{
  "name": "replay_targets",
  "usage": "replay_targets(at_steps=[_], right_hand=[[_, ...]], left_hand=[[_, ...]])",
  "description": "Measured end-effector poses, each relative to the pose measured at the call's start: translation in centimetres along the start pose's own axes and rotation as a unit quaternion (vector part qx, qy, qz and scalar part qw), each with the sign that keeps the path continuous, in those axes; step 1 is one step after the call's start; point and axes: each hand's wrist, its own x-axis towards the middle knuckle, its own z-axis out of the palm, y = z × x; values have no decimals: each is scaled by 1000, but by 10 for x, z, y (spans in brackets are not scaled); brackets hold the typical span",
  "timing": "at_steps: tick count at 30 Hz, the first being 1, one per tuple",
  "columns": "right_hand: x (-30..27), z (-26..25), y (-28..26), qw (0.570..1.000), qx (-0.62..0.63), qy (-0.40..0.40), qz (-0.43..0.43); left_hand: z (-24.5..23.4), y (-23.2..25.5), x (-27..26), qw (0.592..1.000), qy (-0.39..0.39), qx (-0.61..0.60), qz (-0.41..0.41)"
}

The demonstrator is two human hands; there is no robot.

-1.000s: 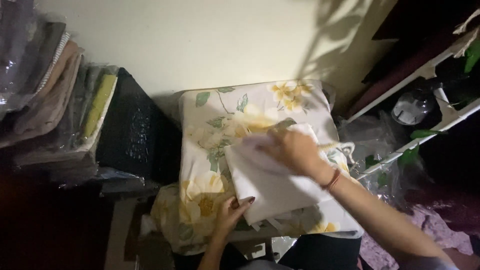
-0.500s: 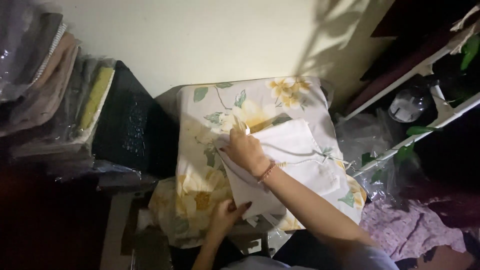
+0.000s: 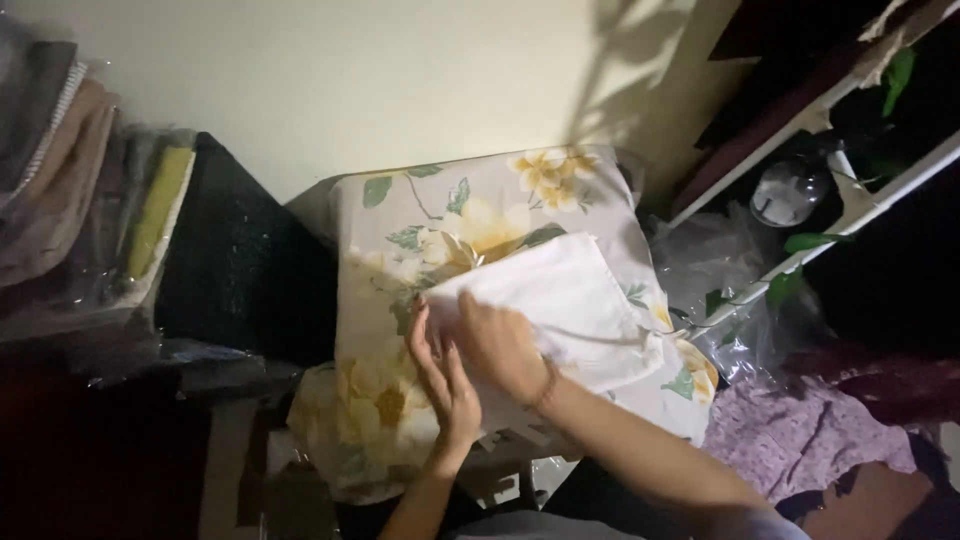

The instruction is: Folding a white garment and placing it into a clear plastic bag for storage or shipping.

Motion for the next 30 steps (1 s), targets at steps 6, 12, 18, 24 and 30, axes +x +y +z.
replay_targets(at_steps=[6,12,18,24,30], right_hand=[[49,-13,25,994,54,-60,76],[30,-2,93,976,86,-67,187],[9,28,169,969,24,31,244],[-28,8,205,944,28,-32,328],[-73,-12,190,950,31,-47,307]], left_hand=[[9,-117,-29,883,-54,426,186],[19,-54,-5,972,-147,157,-92],[24,-65,-9,955,-157,246,-53],[14,-65,-13,949,-142,282,1],[-28,-83,-27,931,-87,343,-95]])
